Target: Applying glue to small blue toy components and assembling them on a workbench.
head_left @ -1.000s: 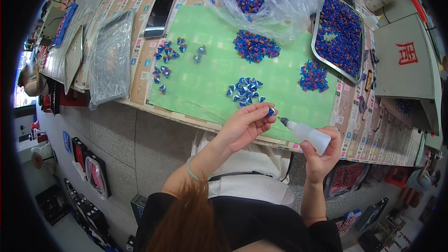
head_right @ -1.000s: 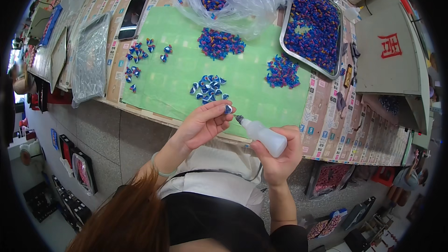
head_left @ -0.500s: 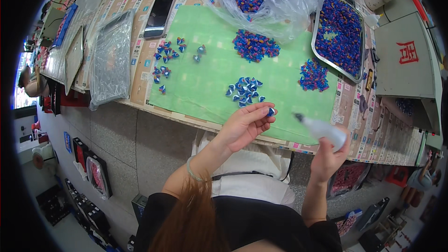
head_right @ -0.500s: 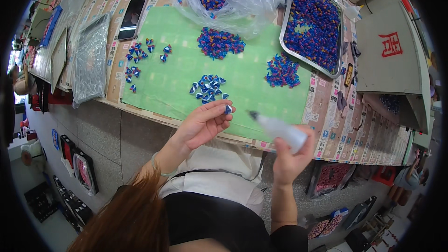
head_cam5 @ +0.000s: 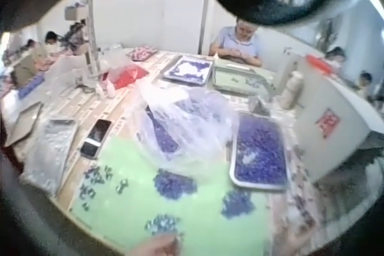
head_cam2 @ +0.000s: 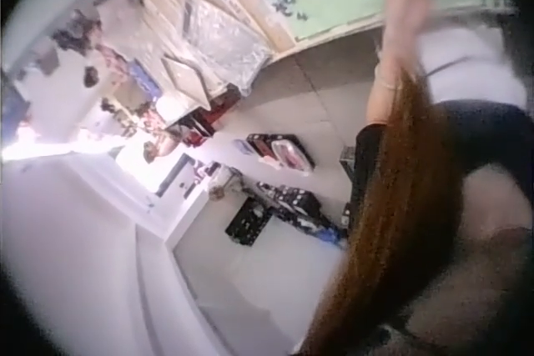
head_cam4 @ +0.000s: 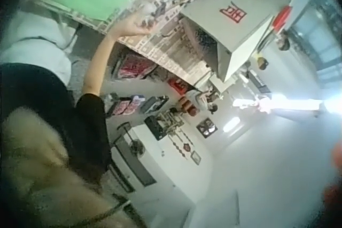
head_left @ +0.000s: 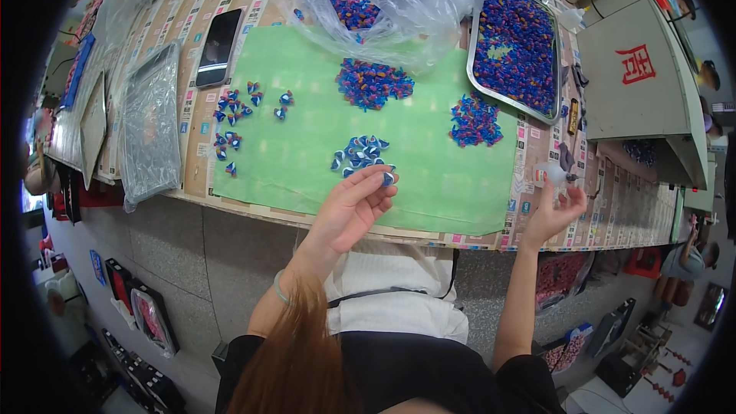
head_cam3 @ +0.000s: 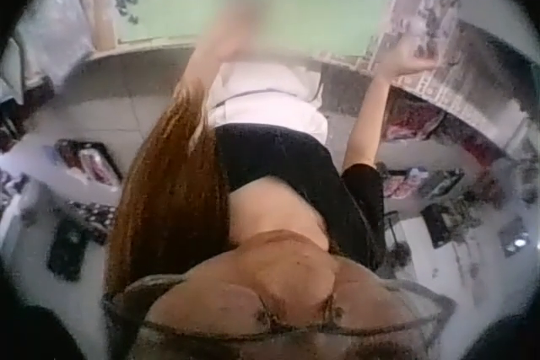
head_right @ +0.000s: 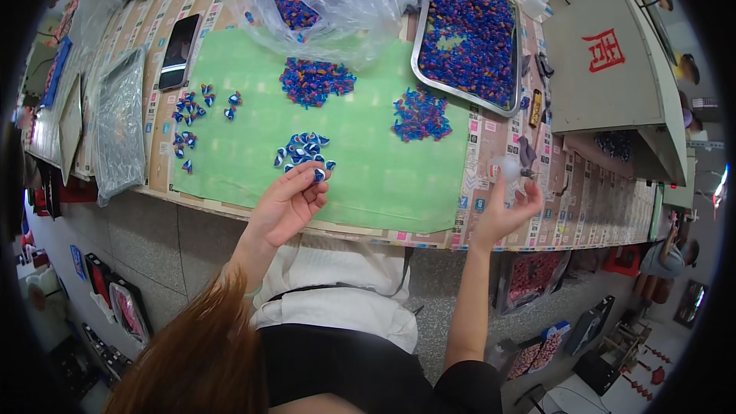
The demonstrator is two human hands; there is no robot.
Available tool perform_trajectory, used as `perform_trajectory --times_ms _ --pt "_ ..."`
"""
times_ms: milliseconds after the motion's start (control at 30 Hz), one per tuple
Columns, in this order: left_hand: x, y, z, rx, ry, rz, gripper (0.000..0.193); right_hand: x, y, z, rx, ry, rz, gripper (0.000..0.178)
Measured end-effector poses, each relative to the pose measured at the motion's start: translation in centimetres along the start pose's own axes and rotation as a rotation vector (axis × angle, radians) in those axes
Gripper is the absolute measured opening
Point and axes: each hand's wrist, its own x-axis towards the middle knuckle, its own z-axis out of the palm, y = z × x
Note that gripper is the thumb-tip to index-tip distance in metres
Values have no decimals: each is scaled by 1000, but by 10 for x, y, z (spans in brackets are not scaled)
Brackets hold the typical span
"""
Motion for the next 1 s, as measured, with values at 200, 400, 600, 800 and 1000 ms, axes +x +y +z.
perform_trajectory --times_ms 200,400,600,800,1000 --pt "1 -3 5 15 -17 -19 19 -8 -43 33 23 -588 -286 9" --pt "-2 -4 5 28 -17 -11 17 -6 -36 58 -236 -607 -425 10" --pt "1 -9 7 85 -11 -10 17 -29 -75 27 632 -874 589 14" --pt "-3 -13 19 141 5 -16 17 -60 -114 12 764 -1152 759 20" --pt "-4 -19 20 139 5 3 16 -76 -119 14 608 -1060 492 10"
